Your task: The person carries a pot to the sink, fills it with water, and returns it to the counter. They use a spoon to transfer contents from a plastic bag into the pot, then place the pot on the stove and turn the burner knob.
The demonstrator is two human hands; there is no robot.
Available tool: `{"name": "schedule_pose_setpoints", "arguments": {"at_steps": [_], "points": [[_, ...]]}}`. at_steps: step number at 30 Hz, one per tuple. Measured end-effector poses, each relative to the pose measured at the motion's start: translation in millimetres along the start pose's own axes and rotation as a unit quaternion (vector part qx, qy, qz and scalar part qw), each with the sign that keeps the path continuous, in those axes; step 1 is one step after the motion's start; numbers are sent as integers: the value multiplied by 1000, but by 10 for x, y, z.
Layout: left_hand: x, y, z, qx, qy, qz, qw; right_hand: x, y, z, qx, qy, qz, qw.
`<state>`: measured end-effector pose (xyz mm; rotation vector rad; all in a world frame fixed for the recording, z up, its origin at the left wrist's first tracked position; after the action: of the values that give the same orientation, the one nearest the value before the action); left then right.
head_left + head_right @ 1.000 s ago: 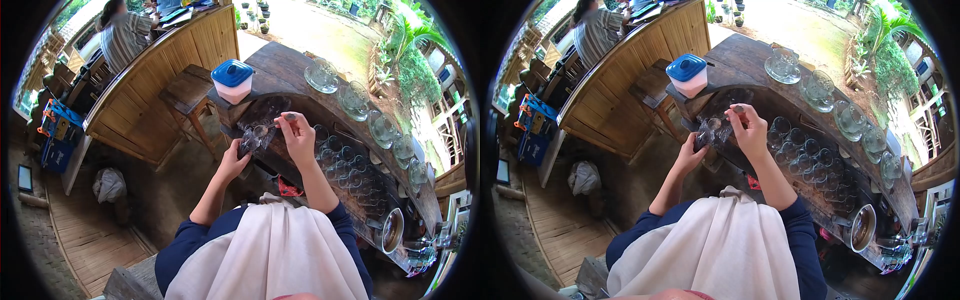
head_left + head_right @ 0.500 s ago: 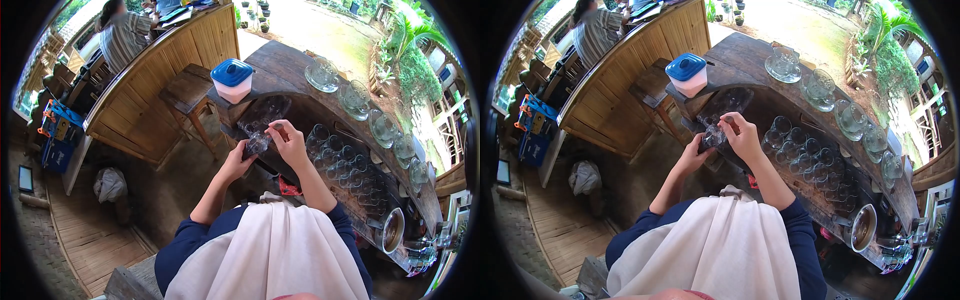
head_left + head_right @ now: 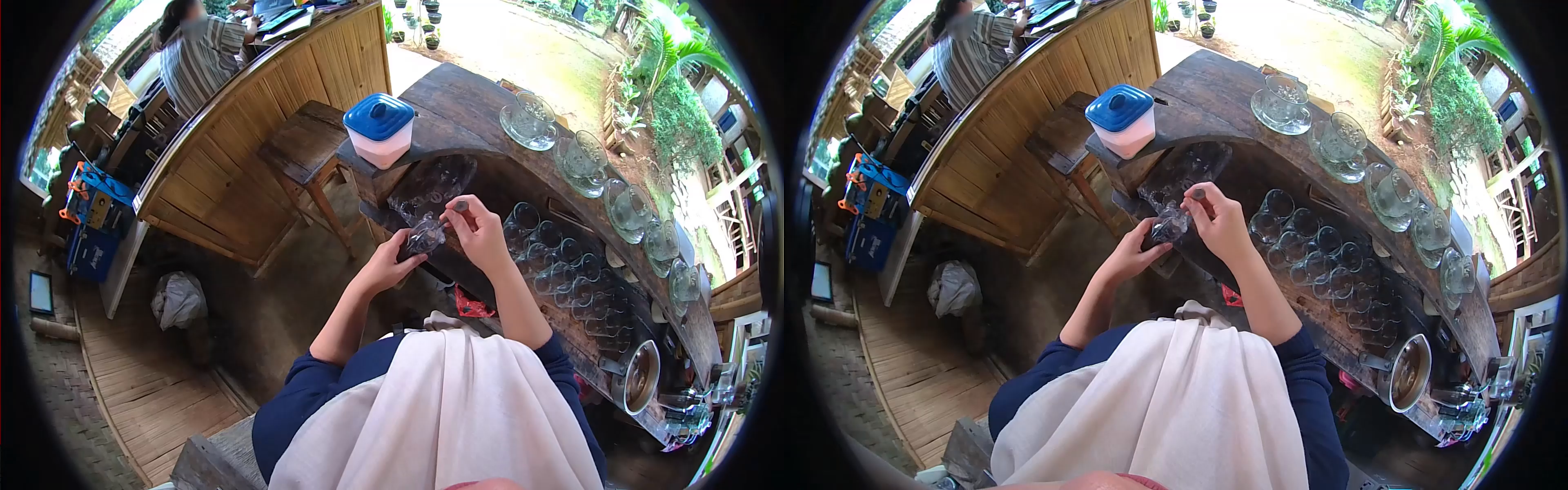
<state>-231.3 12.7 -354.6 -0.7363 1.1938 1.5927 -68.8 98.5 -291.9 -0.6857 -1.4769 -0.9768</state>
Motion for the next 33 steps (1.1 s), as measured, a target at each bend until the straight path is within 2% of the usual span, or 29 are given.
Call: {"name": "schedule_pose_setpoints", "arguments": {"at_steps": [1,4,6,8,10,14,16,19,22,24,29,31,33], "points": [[3,-1,6,0,0,-1,1000,5,-1,-10,4,10,-29,1000],[9,-1,8,-9,5,-14,1000,-27,-2,-6,29,3,-9,1000],[31,8,0,15,111,-76,991,-86,19,26,24,-20,27,999],[14,25,12,12,100,-80,992,-120,28,34,19,-43,63,997],[-15,31,25,7,90,-85,992,-126,25,30,-18,-22,71,997],[-7,14,7,7,75,-37,996,-120,-40,-41,-9,-7,52,999],[16,28,-5,2,63,-16,998,-139,-41,-46,8,-45,112,993],[2,56,-10,21,83,-80,993,-201,3,-40,13,-90,130,987],[-18,81,25,11,30,-58,998,-137,-13,-82,22,-43,111,993],[-97,125,37,64,138,-122,981,-147,0,-114,42,-25,104,993],[-50,152,26,74,141,-166,973,-160,9,-137,72,-13,133,988],[-56,143,28,68,143,-163,974,-259,-27,-125,27,-70,199,977],[-78,132,45,51,136,-122,982,-292,-50,-137,7,-87,211,974]]}}
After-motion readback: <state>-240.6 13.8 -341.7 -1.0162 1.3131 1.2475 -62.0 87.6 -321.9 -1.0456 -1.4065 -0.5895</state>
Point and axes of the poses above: each hand's wrist, its own z-axis towards the middle knuckle, its own y-axis out of the back of the hand, x = y × z, the point moved 1 cm from there along z, towards the middle knuckle, and after that the axes turned 14 degrees about -y, right-handed, at the moved point
